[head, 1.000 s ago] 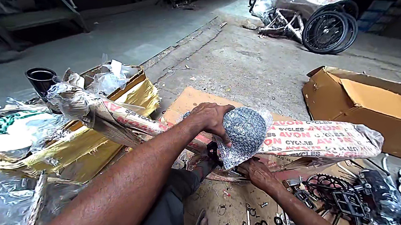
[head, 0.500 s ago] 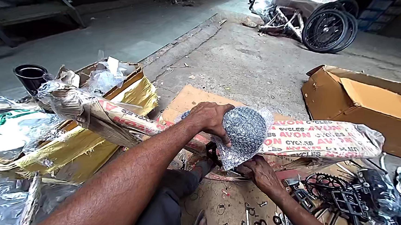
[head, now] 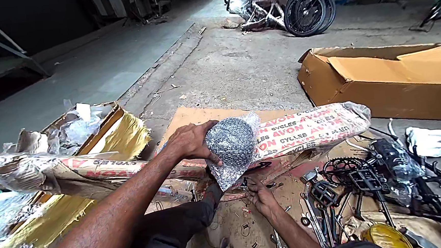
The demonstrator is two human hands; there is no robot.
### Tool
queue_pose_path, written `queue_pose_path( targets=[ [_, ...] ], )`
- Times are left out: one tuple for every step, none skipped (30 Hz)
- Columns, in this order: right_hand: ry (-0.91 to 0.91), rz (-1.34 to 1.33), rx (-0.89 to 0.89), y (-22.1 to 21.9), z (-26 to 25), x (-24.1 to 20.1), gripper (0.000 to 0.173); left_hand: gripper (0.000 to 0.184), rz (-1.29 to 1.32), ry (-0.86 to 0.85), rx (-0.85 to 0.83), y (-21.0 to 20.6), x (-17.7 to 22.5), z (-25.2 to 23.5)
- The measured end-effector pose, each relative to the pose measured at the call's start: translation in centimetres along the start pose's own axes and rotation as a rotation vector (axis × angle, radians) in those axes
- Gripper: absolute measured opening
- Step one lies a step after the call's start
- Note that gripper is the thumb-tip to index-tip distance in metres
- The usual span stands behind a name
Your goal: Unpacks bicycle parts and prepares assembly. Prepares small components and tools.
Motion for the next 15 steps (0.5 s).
queue_pose_path(
  targets=[
    [-0.021,0.092,-0.042,-0.1,-0.3,0.0,0.05,0.123,-0.006,0.002,0.001,0.0,0.0,0.0],
    [-0.038,0.179,-0.069,-0.1,-0.5,-0.1,0.053,0.124,-0.01,0.007,-0.001,-0.1,0.0,-0.1],
    [-0.044,0.239,-0.083,0.0,-0.8,-0.3,0.053,0.125,-0.017,0.014,-0.005,-0.1,0.0,0.0],
    [-0.037,0.261,-0.082,0.1,-0.9,-0.7,0.053,0.126,-0.019,0.017,-0.005,-0.1,0.1,0.1],
    [-0.019,0.267,-0.079,0.3,-1.1,-1.1,0.052,0.126,-0.022,0.014,0.001,-0.1,0.1,0.1],
    [0.005,0.284,-0.074,0.5,-1.3,-1.6,0.048,0.126,-0.019,0.008,0.006,-0.1,0.0,0.2],
    [0.025,0.331,-0.079,0.6,-1.5,-2.0,0.045,0.126,-0.014,0.003,0.009,-0.1,0.0,0.2],
    [0.028,0.409,-0.099,0.7,-1.5,-2.2,0.044,0.127,-0.016,-0.001,0.013,-0.2,-0.2,0.1],
    [0.016,0.49,-0.123,0.7,-1.5,-2.1,0.046,0.127,-0.022,-0.007,0.021,-0.2,-0.2,0.0],
    [-0.001,0.549,-0.144,0.7,-1.3,-1.9,0.049,0.127,-0.023,-0.016,0.033,-0.2,-0.2,-0.1],
    [-0.01,0.56,-0.159,0.5,-1.0,-1.8,0.051,0.126,-0.019,-0.027,0.042,-0.2,-0.1,-0.1],
    [0.0,0.518,-0.149,0.3,-0.5,-1.9,0.048,0.124,-0.02,-0.041,0.057,-0.2,-0.1,-0.1],
    [0.021,0.431,-0.107,0.3,-0.1,-2.0,0.044,0.125,-0.022,-0.04,0.059,-0.1,-0.2,-0.1],
    [0.04,0.315,-0.051,0.4,0.2,-2.1,0.04,0.125,-0.021,-0.039,0.058,0.0,-0.3,-0.3],
    [0.04,0.205,-0.009,0.6,0.3,-1.7,0.038,0.126,-0.021,-0.038,0.054,0.0,-0.4,-0.4]
  ],
)
Point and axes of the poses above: each hand's wrist, its own z-axis away from the middle knuckle, its own y-axis out of the back of the hand, x = y × z, the point moved 6 cm from there along -z, towards the middle knuckle, and after that the axes turned 8 degrees about -x, right-handed, at the moved point
